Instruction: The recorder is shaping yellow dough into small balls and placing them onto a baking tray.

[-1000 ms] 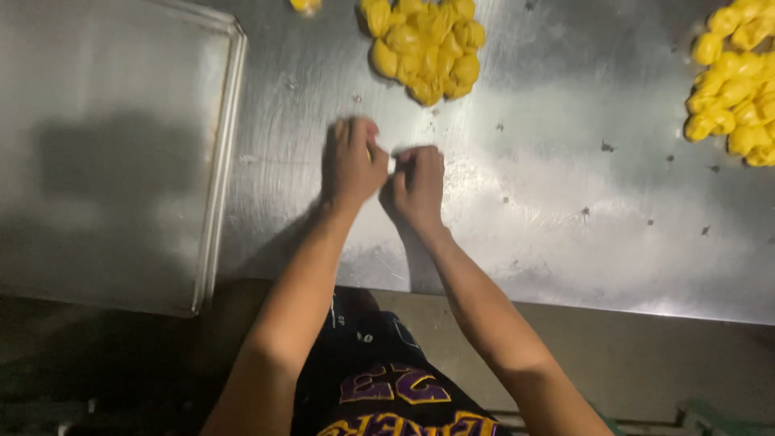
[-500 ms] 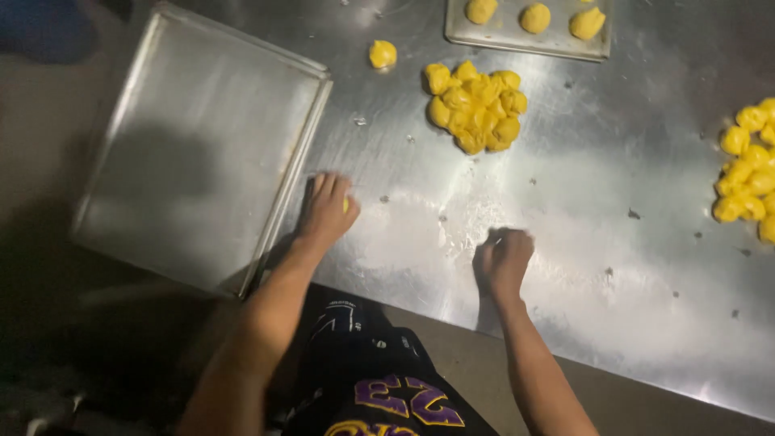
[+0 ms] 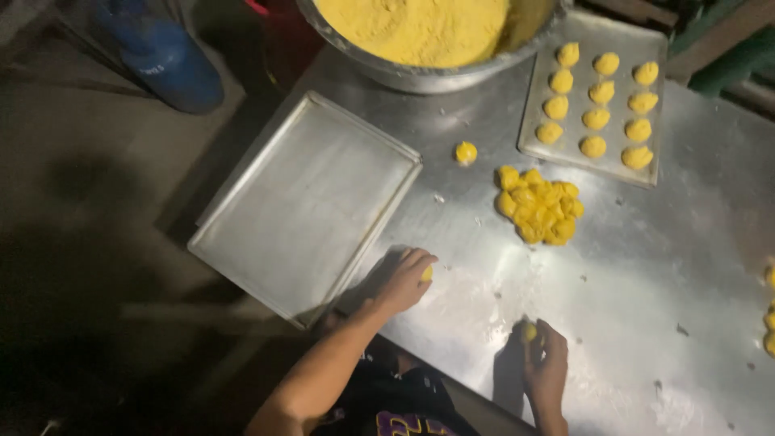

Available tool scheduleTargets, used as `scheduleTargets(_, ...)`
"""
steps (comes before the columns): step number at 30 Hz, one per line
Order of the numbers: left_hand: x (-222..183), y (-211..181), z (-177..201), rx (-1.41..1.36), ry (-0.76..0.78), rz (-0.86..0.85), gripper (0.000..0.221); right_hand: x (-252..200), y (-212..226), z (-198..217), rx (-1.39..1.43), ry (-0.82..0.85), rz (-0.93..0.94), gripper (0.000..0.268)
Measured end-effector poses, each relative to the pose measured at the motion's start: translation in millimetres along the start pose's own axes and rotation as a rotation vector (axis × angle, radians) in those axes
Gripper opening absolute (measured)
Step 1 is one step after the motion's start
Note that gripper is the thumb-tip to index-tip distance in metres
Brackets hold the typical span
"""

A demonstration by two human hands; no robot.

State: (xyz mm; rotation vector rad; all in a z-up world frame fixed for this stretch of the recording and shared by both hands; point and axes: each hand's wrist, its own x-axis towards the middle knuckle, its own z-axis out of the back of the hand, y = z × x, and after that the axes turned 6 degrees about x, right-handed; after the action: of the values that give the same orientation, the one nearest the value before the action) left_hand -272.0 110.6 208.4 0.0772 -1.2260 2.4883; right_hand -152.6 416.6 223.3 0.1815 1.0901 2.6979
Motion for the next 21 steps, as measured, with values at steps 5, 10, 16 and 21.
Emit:
scheduleTargets(5,-0.6,21.2,73.8,-0.111,-0.039,0.001,0.048,14.4,61.9,-50.1,0.103,-0.105,-0.149,0.043)
scheduleTargets(10,35.6,154.7,150.8,0.034,-0.27,-0.115,0.054,52.6,184.0,-151.3,0.297,-0.079,0.047,0.041)
scheduleTargets(16,159.0,266.9,259.0,0.225,-0.169,-0.137,0.066,175.0,325.1,-278.9,0.245,-0.043,0.354,0.037)
scheduleTargets(21,222.3,309.8,281.8,0.167,-0.053,-0.221,0.07,255.5,396.0,-351.6,0.244,-0.124,0.378,0.036)
